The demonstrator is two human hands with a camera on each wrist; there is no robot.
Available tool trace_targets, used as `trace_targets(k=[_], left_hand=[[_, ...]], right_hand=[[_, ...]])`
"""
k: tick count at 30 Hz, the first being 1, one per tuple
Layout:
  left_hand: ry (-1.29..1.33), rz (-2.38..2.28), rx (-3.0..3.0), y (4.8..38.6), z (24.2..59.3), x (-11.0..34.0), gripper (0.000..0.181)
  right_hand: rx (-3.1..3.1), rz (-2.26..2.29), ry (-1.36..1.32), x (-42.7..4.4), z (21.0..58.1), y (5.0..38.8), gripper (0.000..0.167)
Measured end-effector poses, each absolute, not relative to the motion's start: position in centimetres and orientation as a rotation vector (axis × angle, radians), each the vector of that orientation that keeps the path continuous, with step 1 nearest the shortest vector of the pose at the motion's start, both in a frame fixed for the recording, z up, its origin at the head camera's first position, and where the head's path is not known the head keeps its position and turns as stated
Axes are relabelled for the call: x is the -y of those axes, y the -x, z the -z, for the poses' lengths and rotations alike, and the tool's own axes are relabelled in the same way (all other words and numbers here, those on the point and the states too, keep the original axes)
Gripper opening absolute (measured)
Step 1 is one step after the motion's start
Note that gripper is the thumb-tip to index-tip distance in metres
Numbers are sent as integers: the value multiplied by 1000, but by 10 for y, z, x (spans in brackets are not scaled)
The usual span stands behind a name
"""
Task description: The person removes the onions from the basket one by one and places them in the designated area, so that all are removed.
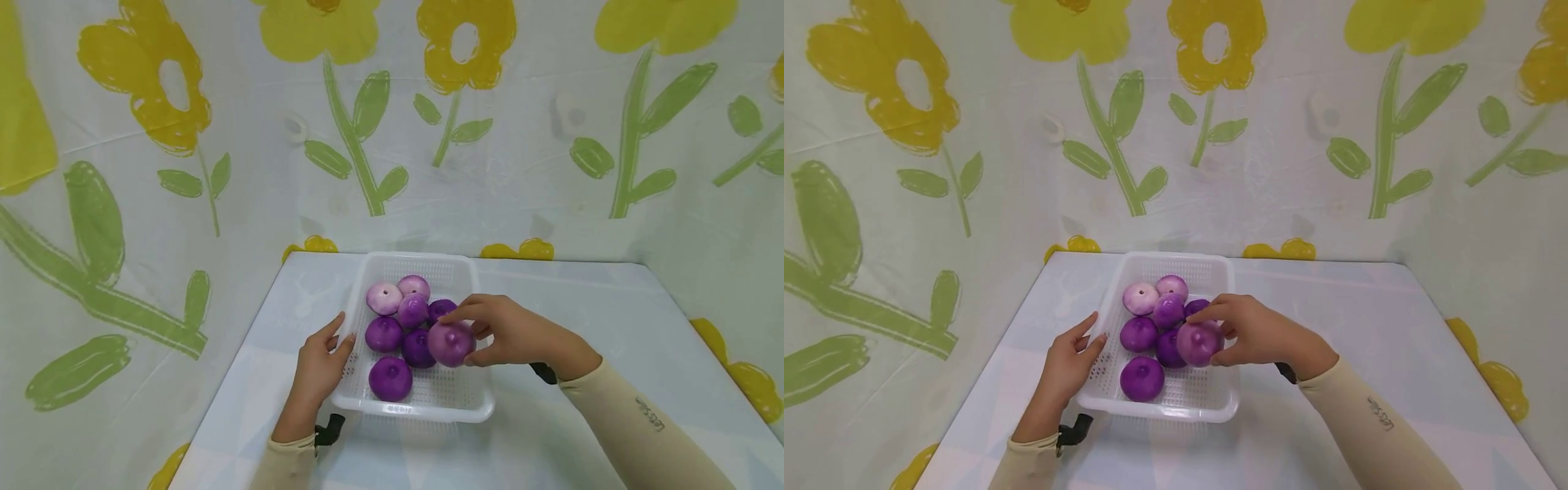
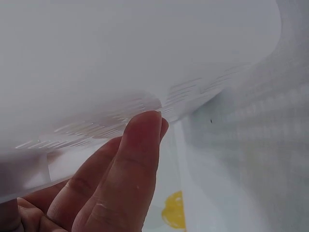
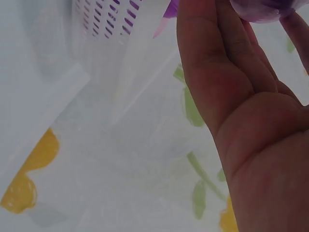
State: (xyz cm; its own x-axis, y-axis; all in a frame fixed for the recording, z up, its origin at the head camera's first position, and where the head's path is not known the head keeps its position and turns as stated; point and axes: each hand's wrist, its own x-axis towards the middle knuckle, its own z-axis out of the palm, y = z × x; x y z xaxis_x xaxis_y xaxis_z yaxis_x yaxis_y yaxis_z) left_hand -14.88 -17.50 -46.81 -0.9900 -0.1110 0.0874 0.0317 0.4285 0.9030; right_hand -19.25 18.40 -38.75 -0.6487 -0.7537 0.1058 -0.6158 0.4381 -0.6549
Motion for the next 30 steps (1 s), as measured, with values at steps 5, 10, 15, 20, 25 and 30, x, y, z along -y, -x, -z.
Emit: trace_targets(k=[5,10,15,20,25,30], left_hand=[[-84,1626,2530,149,468,176,57],[-92,1615,2541,149,470,176,57],[-87,1609,2539,148,470,174,56],[-81,1606,2548,148,470,174,56],[-66,1583,2557,148,472,174,55],[-69,1573,2565,148,471,175,55]], right_hand=[[-2466,1108,1231,-193,388,195,65],[-2502,1184,1176,-203,391,196,64],[-2528,1303,1012,-216,397,197,66],[-2482,1481,819,-234,405,200,70],[-2485,1604,535,-251,414,204,75],[-2527,1676,369,-261,425,207,80]])
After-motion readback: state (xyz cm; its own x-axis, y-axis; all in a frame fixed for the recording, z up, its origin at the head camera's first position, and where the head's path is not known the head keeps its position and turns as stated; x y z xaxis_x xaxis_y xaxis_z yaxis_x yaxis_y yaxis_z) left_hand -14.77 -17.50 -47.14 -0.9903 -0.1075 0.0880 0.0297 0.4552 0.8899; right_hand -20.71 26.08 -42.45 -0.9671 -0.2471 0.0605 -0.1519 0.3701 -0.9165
